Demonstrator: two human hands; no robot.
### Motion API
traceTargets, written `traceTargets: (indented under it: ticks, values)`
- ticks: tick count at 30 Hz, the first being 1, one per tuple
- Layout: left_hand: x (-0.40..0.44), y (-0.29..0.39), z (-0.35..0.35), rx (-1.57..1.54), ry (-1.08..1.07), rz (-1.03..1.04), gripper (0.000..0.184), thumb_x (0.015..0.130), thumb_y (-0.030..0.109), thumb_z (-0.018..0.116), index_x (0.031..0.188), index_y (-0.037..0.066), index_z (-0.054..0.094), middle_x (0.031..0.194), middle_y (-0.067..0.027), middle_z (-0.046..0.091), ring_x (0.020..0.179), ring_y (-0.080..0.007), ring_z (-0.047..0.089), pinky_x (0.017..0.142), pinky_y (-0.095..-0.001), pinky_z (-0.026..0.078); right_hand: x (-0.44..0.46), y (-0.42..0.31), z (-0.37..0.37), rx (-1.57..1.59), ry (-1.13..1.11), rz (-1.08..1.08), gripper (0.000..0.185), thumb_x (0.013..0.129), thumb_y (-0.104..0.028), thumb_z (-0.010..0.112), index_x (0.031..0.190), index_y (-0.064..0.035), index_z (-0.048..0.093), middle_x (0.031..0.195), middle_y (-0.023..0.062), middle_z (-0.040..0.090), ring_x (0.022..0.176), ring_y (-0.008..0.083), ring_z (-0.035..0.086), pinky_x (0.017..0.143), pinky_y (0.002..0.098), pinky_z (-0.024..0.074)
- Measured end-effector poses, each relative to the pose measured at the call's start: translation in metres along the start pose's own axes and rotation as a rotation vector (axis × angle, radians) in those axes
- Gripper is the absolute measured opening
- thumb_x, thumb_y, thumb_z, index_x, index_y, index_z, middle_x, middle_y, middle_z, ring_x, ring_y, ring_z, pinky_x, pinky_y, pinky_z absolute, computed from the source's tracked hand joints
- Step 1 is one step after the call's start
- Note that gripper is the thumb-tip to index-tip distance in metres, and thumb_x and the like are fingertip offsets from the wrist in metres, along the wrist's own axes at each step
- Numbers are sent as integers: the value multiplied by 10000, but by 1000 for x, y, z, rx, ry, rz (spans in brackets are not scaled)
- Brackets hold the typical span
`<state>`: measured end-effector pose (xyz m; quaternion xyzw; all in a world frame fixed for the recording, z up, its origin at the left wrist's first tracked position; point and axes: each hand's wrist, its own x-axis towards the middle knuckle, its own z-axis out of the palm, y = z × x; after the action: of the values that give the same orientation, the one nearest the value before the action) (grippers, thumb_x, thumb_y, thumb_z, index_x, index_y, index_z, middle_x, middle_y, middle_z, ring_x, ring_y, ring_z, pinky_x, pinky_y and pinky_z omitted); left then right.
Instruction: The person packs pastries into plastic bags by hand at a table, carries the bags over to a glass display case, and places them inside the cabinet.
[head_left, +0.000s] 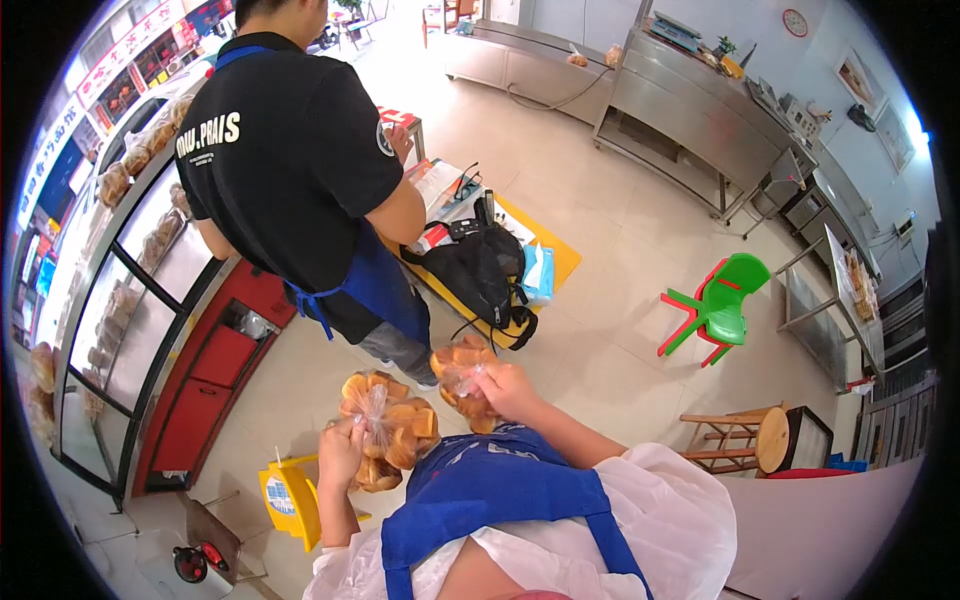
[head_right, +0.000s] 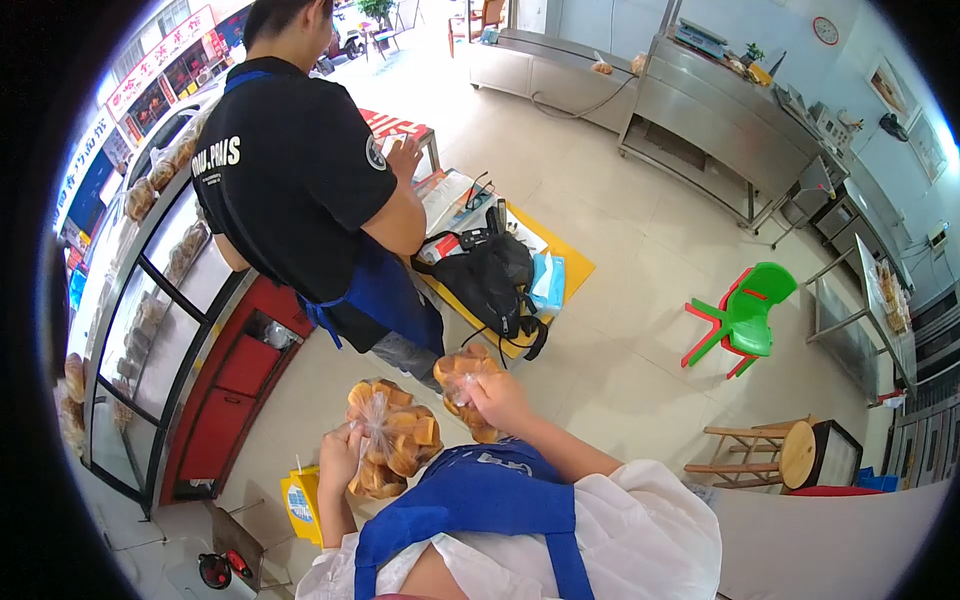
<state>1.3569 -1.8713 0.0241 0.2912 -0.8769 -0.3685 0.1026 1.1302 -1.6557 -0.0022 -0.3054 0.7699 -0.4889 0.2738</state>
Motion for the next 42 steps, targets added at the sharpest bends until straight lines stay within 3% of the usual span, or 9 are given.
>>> traceTargets:
  ticks: [4, 6, 10, 21, 24, 26, 31, 36, 42]
  values:
    - [0, 15, -3, 4, 2, -6, 240, 898, 209, 561, 784, 22, 657, 714, -179, 633, 657, -339, 611, 649, -401, 479, -2, -9, -13, 78, 14, 49, 373, 950, -255, 427, 841, -25, 700, 715, 110, 683, 637, 214, 659, 615, 347, 511]
    - [3, 20, -5, -11, -111, -160, 250, 898, 221, 563, 783, 20, 658, 717, -163, 638, 663, -329, 618, 667, -400, 482, 2, -1, -20, -32, -3, 86, 322, 964, -203, 420, 1014, -13, 676, 748, 93, 682, 653, 164, 648, 639, 285, 520]
    - [9, -7, 25, 179, -223, 59, 279, 914, 272, 549, 837, 38, 681, 750, -187, 647, 665, -323, 637, 629, -391, 486, -12, -4, -35, -41, 79, 185, 313, 966, -200, 429, 1017, -12, 674, 741, 88, 678, 644, 145, 629, 638, 279, 517]
    - [40, 133, 100, 109, -271, -74, 302, 911, 308, 535, 879, 47, 682, 782, -180, 654, 711, -339, 637, 674, -411, 490, -61, 41, -186, 358, 278, 227, 299, 972, -180, 450, 1026, 15, 670, 760, 51, 651, 673, 116, 620, 640, 249, 509]
    - [73, 186, 134, -7, -276, -138, 284, 904, 294, 547, 833, 51, 677, 745, -167, 646, 676, -308, 629, 641, -381, 481, -73, 64, -247, 311, 311, 158, 297, 969, -175, 456, 1038, 24, 666, 760, 58, 655, 671, 120, 621, 635, 257, 508]
    - [99, 216, 157, -55, -239, 57, 273, 903, 275, 548, 801, 51, 667, 728, -162, 639, 647, -274, 622, 618, -359, 471, -78, 85, -287, 262, 342, 133, 298, 968, -170, 455, 1036, 30, 664, 763, 63, 659, 674, 123, 623, 637, 261, 508]
    - [155, 313, 217, 7, -339, 162, 287, 916, 246, 521, 775, 26, 639, 688, -168, 605, 615, -263, 601, 605, -356, 464, -90, 95, -391, 90, 400, 117, 300, 970, -156, 441, 1002, 41, 666, 774, 78, 672, 674, 123, 622, 646, 270, 508]
    - [238, 388, 282, -30, -409, 219, 294, 923, 245, 516, 786, 14, 636, 662, -147, 584, 605, -205, 551, 629, -334, 453, -61, 139, -474, 365, 677, 65, 288, 967, -130, 446, 947, 65, 656, 837, 100, 674, 670, 121, 611, 646, 263, 506]
    - [371, 438, 391, -194, -595, 199, 313, 940, 242, 497, 795, 12, 653, 670, -51, 601, 655, -125, 524, 658, -308, 453, 17, 203, -575, 351, 742, 176, 298, 970, -158, 474, 878, 66, 648, 918, 124, 680, 658, 104, 590, 634, 245, 497]
